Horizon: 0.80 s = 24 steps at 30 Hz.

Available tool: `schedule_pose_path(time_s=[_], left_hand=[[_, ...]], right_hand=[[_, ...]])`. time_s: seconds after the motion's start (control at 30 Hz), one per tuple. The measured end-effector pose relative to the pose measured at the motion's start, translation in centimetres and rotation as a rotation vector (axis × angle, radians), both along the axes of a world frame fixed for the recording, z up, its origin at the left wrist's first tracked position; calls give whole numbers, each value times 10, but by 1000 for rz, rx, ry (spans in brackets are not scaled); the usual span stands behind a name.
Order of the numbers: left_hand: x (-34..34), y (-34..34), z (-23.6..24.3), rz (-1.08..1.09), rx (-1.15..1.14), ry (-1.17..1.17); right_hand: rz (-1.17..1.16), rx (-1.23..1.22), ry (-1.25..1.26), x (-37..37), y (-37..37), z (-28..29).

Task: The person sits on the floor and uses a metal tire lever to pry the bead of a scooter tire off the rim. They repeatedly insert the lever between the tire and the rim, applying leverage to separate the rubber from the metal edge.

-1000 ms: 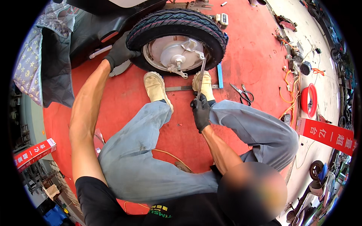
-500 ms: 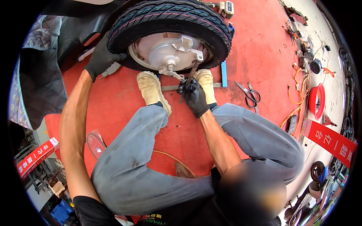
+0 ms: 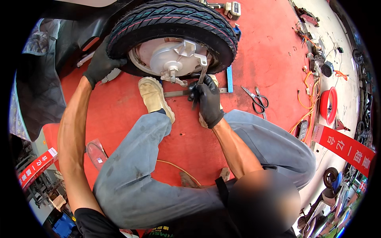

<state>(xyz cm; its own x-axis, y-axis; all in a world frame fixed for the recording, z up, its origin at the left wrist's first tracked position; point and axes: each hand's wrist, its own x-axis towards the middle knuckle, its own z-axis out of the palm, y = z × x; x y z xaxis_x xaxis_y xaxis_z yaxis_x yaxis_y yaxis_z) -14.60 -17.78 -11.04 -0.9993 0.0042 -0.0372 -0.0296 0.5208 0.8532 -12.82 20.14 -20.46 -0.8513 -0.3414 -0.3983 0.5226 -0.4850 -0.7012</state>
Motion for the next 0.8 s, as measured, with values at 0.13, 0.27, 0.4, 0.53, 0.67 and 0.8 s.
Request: schedule_pose_path(time_s=[0.13, 0.27, 0.4, 0.53, 0.67, 0.8], left_hand=[[-4, 11, 7, 11, -83, 39], [-4, 2, -2, 4, -63, 73], [-1, 3, -7, 6, -84, 79], [1, -2, -9, -4, -99, 28], [5, 0, -9, -5, -79, 20], [14, 5, -12, 25, -96, 97]], right_hand=[[166, 81, -68, 2, 20, 26], [382, 317, -156, -14, 30, 64], [541, 472, -188, -29, 41, 91], [664, 508, -215, -45, 48, 111], [760, 595, -221, -48, 52, 127], [826, 642, -246, -50, 57, 136]])
